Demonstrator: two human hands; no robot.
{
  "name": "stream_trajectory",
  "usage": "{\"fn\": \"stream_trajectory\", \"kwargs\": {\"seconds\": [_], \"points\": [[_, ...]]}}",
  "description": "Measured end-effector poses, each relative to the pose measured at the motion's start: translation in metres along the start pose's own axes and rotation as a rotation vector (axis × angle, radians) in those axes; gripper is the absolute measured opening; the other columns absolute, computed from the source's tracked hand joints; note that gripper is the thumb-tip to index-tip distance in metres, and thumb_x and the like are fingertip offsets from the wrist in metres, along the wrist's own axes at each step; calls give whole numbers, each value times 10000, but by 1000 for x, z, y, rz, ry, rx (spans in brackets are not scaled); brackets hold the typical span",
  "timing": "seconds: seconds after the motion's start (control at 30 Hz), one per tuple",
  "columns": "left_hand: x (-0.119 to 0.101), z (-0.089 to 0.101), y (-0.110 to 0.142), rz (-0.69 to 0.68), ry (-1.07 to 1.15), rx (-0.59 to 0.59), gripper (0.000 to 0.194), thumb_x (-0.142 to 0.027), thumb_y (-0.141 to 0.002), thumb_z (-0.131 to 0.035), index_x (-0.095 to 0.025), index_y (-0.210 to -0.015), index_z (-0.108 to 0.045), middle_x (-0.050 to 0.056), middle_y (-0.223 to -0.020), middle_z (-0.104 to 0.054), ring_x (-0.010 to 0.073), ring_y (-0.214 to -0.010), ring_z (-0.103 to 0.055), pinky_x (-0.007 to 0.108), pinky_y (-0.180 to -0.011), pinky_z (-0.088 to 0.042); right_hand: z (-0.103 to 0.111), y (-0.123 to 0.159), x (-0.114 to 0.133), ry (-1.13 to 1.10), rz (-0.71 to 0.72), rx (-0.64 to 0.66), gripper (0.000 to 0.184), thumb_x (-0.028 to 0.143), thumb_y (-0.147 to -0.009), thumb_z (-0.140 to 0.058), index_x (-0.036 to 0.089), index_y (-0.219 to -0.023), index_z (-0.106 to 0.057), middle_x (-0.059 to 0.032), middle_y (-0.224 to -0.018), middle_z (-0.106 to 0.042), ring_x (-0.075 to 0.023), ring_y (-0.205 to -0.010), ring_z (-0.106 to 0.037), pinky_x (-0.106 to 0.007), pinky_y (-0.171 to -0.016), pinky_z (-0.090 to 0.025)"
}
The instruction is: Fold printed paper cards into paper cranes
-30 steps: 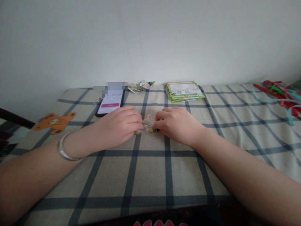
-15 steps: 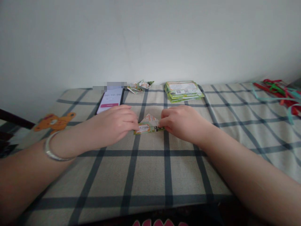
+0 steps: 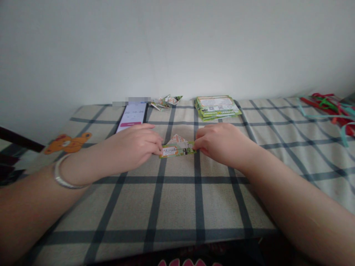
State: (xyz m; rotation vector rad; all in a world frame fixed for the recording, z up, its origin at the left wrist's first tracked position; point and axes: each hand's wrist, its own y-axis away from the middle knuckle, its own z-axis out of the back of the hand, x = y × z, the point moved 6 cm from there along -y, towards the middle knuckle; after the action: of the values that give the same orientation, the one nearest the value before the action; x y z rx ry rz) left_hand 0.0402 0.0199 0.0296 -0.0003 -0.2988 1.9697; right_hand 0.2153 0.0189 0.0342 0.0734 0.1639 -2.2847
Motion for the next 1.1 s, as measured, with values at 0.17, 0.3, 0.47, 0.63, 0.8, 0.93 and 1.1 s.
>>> {"fn": "stream_trajectory", "kwargs": {"seconds": [0.17,0.3,0.47,0.63,0.8,0.93,1.1], "points": [[2,-2,-1,83,79,41,233,-108,-795,-497,-178,-753,-715,48,-815,-691,196,-860,-633,371,-845,-500,1,1,0,-26,-11,-7,187,148,-849,-572,249,-858,-729,1,-903,-710,-142,-767,-640,-284,-657,-417],[2,-3,-1,133,125,-10,251,-143,-817,-465,-155,-738,-703,73,-817,-685,211,-872,-640,385,-843,-512,0,3,0,-19,-27,7,165,164,-854,-580,249,-836,-720,8,-931,-715,-147,-772,-644,-288,-665,-415],[-2,-4,-1,153,87,-28,222,-163,-810,-472,-143,-716,-671,70,-753,-649,205,-781,-617,369,-749,-505,-2,4,0,28,-71,20,161,188,-861,-557,239,-822,-705,6,-902,-713,-149,-735,-637,-292,-614,-384],[1,-7,0,189,90,-80,299,-226,-907,-452,-134,-718,-666,68,-763,-639,185,-766,-607,335,-724,-492,-2,-1,0,80,-154,4,139,192,-821,-527,211,-765,-653,-22,-840,-692,-167,-719,-618,-290,-559,-334],[4,-15,0,220,72,-74,217,-258,-911,-526,-139,-767,-637,56,-815,-621,191,-815,-589,324,-724,-476,-6,-5,-15,-26,-449,-31,162,251,-850,-492,226,-840,-652,-23,-774,-689,-178,-652,-593,-293,-542,-324],[2,-16,-1,222,66,-70,152,-242,-902,-546,-148,-807,-619,49,-836,-612,191,-821,-572,327,-739,-471,-13,-7,-17,-197,-478,-34,268,365,-925,-444,226,-915,-674,-30,-812,-684,-176,-699,-597,-297,-599,-385],[2,-17,0,276,113,-103,191,-240,-900,-560,-138,-1056,-606,78,-1003,-620,218,-973,-576,365,-868,-489,-16,-10,-9,-239,-357,-81,282,442,-864,-587,203,-982,-676,-52,-885,-650,-188,-781,-582,-308,-666,-429]]}}
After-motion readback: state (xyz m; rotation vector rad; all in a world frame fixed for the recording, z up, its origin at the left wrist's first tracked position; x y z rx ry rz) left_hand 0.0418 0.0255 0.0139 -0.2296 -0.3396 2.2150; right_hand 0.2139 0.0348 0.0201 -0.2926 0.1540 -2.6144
